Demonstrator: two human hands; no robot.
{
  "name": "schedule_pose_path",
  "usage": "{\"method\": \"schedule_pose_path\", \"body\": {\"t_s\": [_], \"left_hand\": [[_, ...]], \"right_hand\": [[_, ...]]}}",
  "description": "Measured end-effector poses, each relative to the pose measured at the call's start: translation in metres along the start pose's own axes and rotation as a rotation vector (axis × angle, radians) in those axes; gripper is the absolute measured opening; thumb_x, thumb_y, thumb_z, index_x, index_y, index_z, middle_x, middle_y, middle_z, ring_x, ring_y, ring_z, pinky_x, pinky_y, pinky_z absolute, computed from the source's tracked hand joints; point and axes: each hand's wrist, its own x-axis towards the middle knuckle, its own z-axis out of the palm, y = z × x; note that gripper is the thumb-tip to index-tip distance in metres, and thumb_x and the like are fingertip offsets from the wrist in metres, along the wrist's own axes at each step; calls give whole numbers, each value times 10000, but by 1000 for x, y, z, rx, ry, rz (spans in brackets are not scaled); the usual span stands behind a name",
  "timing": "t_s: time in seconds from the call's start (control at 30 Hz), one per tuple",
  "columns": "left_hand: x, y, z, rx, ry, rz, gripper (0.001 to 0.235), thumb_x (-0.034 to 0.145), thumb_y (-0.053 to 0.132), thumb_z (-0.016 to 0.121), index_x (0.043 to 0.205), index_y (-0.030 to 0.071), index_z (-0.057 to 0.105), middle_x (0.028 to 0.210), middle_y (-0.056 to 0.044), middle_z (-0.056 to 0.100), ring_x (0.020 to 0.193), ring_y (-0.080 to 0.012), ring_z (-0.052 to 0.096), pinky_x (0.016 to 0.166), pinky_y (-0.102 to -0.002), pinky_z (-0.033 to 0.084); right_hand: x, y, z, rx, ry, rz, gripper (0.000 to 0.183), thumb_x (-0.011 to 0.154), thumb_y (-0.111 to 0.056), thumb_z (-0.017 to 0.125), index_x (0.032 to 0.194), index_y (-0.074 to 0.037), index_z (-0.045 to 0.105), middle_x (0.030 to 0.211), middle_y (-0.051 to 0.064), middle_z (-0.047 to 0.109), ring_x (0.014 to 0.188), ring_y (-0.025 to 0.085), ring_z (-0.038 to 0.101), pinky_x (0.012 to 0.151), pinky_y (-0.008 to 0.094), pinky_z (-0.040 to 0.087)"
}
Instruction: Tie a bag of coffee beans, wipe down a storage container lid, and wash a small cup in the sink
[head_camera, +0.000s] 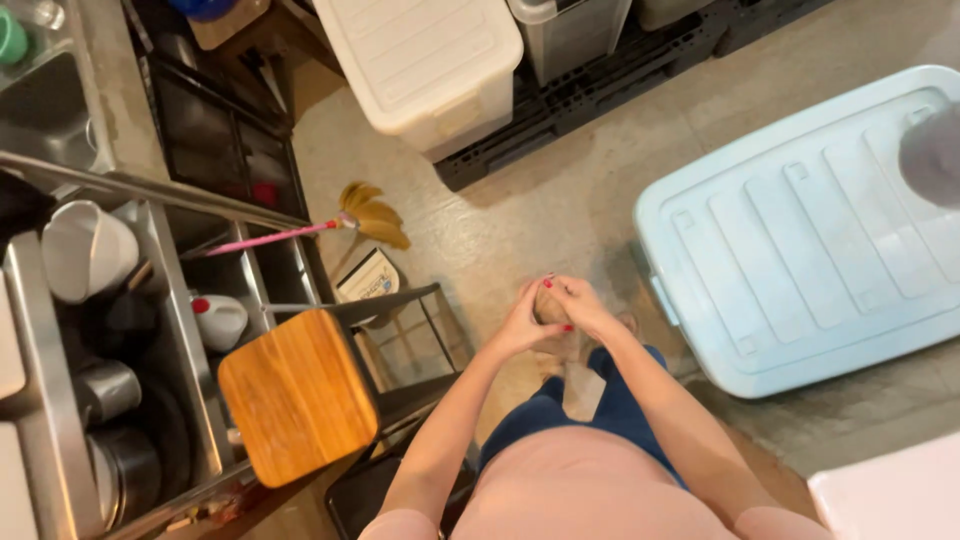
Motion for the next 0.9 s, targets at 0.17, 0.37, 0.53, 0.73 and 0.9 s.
{"method": "schedule_pose_path", "body": {"t_s": [0.17, 0.37, 0.53, 0.73, 0.9], "left_hand": [[-33, -6, 25, 19, 121, -20, 678, 790, 223, 764, 1420, 332, 539, 1358, -93, 646, 1333, -336, 568, 1139, -480, 436], [-33, -8, 119, 15, 80, -40, 441, 853, 261, 708, 1268, 118, 668, 1189, -234, 709, 1177, -411, 654, 1000, -509, 530], [-16, 6, 238, -88, -297, 93, 563, 830, 95, 604, 1376, -26, 538, 1220, -322, 609, 1200, -451, 590, 1021, -535, 478], [-60, 50, 354, -519, -707, 64, 752, 754, 7, 584, 1479, 151, 444, 1325, -129, 513, 1224, -266, 517, 1078, -397, 457], [-119, 112, 394, -702, -997, -28, 833, 846, -49, 657, 1583, 160, 330, 1448, -122, 505, 1308, -254, 522, 1111, -418, 474]], "right_hand": [[-13, 62, -8, 295, 175, 141, 205, 964, -368, 760, 995, -165, 766, 849, 46, 721, 654, 158, 662, 440, 305, 549], [-143, -2, -102, 158, 41, -171, 624, 861, -203, 824, 1436, -145, 590, 1345, 154, 622, 1333, 327, 515, 1145, 450, 373], [-244, 72, -162, 214, 272, -146, 487, 830, -120, 823, 1299, -123, 693, 1205, 99, 676, 1192, 259, 577, 1077, 420, 433], [-376, 98, -223, 347, 753, -38, 589, 854, 23, 676, 1411, -155, 605, 1271, 94, 577, 1113, 241, 536, 1017, 429, 488], [-432, 119, -211, 491, 1037, -24, 512, 1117, -241, 449, 1613, -142, 370, 1531, 213, 393, 1399, 356, 360, 1195, 546, 310]]}}
